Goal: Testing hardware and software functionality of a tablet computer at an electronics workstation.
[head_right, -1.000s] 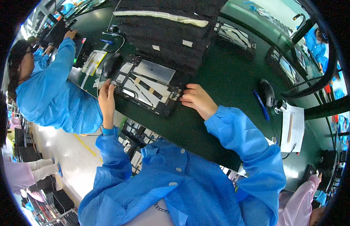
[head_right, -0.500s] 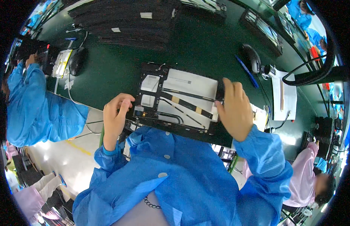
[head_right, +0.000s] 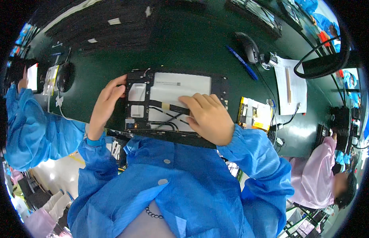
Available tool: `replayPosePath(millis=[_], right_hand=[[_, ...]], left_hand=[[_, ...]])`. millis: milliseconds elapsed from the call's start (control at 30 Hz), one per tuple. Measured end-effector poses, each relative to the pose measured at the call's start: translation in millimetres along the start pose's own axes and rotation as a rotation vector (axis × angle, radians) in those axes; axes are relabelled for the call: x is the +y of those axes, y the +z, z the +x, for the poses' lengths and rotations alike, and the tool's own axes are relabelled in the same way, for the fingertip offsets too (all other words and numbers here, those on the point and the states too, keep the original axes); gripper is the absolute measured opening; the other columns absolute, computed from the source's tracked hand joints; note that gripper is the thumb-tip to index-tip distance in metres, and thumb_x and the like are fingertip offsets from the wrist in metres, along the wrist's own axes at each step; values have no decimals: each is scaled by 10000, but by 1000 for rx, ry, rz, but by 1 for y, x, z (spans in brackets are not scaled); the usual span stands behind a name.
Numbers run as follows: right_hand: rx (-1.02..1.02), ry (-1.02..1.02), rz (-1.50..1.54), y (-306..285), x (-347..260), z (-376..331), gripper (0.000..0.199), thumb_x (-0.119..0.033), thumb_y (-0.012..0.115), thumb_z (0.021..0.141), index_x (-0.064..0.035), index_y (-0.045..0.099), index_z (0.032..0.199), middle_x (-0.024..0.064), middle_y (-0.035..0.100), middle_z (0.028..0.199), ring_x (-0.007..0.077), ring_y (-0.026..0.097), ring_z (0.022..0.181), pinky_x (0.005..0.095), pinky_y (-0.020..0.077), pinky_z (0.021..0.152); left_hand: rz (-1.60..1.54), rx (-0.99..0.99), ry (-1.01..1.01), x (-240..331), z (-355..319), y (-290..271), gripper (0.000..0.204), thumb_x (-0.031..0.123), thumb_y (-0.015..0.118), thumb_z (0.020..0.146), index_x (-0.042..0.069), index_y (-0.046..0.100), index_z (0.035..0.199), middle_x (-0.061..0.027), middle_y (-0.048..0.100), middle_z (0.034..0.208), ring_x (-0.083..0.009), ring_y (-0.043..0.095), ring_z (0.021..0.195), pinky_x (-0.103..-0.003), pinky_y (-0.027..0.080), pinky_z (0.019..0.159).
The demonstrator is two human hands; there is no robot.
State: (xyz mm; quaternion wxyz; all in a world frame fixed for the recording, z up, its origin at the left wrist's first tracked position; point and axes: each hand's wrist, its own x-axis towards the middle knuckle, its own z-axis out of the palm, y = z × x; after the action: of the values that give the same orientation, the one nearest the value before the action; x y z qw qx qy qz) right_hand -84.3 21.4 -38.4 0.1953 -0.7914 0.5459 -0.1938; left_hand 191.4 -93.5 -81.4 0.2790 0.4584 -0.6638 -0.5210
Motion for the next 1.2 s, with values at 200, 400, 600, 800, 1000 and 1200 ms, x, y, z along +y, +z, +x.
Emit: replayPosePath(millis=[200, 400, 600, 800, 1000, 1200], right_hand=[[-4, 32, -23, -17, 0, -1, 238, -78, 709, 602, -54, 586, 804, 89, 523, 886, 259, 535, 868, 373, 422, 749], [324, 377, 432, -27, 40, -50, 79, -77, 661, 757, -32, 596, 765, 179, 541, 1085, 311, 520, 1060, 382, 425, 854], [362, 324, 597, -16, 41, -59, 48, -62, 615, 799, -27, 582, 802, 199, 571, 1016, 356, 486, 1139, 411, 408, 900], [318, 309, 410, -25, 31, -59, 88, -82, 618, 812, -34, 623, 886, 234, 481, 1246, 375, 453, 1194, 408, 429, 922], [98, -206, 281, -39, 27, -62, 255, -45, 649, 738, -3, 584, 981, 212, 446, 1257, 364, 465, 1153, 401, 423, 948], [-297, -227, 148, -81, 11, -78, 708, -30, 657, 619, 50, 375, 1263, 227, 341, 1312, 360, 355, 1230, 388, 388, 983]], left_hand=[[-213, -184, -174, 19, -7, -12, 441, 202, 467, 927, 5, 417, 1318, -117, 432, 1336, -188, 492, 1116, -295, 368, 976], [-413, -206, -279, 28, -11, -16, 509, 220, 451, 892, -19, 377, 1335, -118, 411, 1363, -206, 433, 1190, -349, 332, 1016], [-357, -259, -374, 45, -6, -19, 536, 222, 454, 880, -41, 355, 1336, -144, 400, 1364, -232, 420, 1205, -356, 338, 1009], [-552, -140, -510, 33, 5, -42, 314, 189, 478, 894, -8, 509, 1136, -103, 540, 1161, -221, 497, 1086, -343, 391, 943], [-503, -5, -420, 82, 19, 27, 260, 238, 535, 901, 63, 553, 1091, -62, 600, 1032, -144, 562, 947, -276, 441, 842], [-338, 130, -103, 127, 21, 25, 283, 284, 577, 883, 80, 555, 1077, -74, 625, 989, -152, 629, 893, -277, 541, 735]])
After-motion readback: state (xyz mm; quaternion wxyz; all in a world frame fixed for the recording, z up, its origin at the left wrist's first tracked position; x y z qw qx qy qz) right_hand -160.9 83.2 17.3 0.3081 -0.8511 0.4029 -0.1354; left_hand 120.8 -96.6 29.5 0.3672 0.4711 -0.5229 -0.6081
